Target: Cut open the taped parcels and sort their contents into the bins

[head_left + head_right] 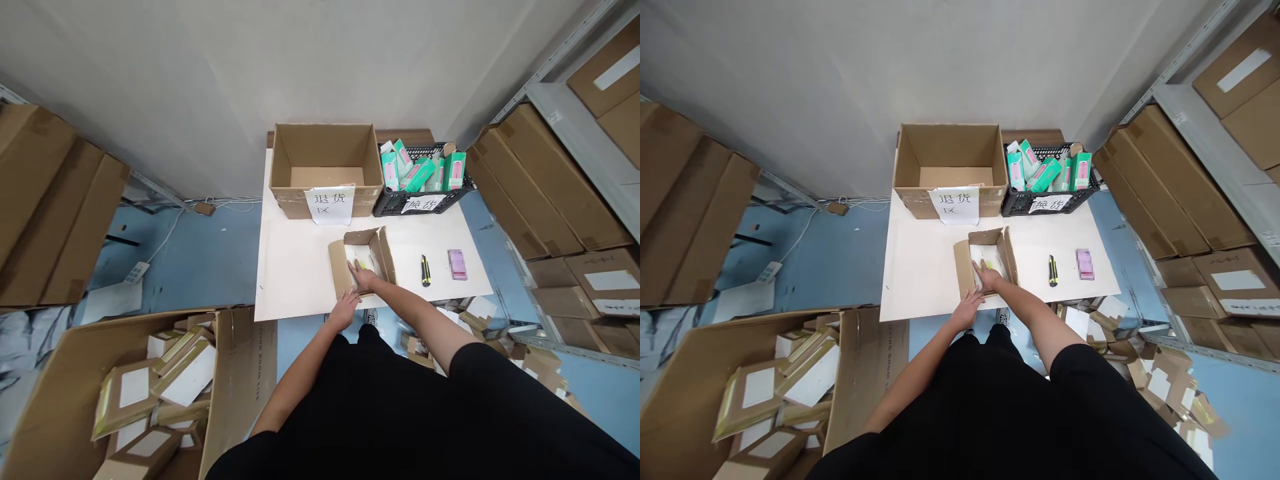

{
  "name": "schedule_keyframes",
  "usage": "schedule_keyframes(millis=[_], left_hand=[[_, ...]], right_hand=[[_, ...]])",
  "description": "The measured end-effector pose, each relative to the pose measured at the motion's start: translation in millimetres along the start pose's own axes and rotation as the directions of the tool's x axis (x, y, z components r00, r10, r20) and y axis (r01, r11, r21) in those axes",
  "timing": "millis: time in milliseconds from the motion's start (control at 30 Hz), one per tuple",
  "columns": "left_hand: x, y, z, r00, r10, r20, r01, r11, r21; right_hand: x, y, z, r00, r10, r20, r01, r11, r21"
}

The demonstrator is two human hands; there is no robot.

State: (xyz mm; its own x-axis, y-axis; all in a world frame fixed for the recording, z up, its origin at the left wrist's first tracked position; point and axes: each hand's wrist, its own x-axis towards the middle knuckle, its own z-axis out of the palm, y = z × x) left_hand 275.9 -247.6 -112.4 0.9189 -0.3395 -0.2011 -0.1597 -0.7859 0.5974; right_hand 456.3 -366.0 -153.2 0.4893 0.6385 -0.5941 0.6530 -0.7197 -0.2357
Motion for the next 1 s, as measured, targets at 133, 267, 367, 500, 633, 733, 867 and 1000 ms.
schedule_keyframes(millis=[133,267,367,500,633,733,867,1000], left_hand=[[0.9,-0.9,9.0,1.0,-0.016,-0.009,0.015,1.0,-0.021],[1.1,1.4,15.4,0.999,-0.049,0.0,0.049,0.999,-0.01],[3.0,3.8,13.7,0.997,-0.073,0.004,0.073,0.997,0.019],[8.9,4.3,6.1,0.996,-0.09,-0.018,0.091,0.995,0.041],[12.5,3.8,-1.8,0.997,-0.071,-0.015,0.071,0.996,0.046],[11.8,4.2,-6.1,0.998,-0.07,-0.006,0.07,0.996,0.049],[9.7,3.5,-8.9,0.998,-0.068,-0.014,0.069,0.997,0.03],[9.4,1.2,-9.8,0.998,-0.058,-0.024,0.058,0.998,-0.011]], right_hand=[[8.1,-1.4,11.0,0.995,-0.067,-0.073,0.067,0.998,0.0],[10.0,-1.0,19.8,0.991,-0.114,-0.065,0.107,0.989,-0.103],[7.1,1.3,18.0,0.981,-0.186,-0.058,0.169,0.959,-0.226],[0.3,6.9,5.1,0.972,-0.21,-0.101,0.185,0.958,-0.217],[-4.3,9.8,-7.9,0.98,-0.157,-0.121,0.147,0.985,-0.088],[-5.4,8.8,-10.2,0.984,-0.104,-0.148,0.105,0.994,-0.004],[-8.6,11.5,-6.5,0.988,-0.056,-0.147,0.083,0.978,0.192],[-10.7,16.2,-3.9,0.973,0.037,-0.229,0.069,0.895,0.44]])
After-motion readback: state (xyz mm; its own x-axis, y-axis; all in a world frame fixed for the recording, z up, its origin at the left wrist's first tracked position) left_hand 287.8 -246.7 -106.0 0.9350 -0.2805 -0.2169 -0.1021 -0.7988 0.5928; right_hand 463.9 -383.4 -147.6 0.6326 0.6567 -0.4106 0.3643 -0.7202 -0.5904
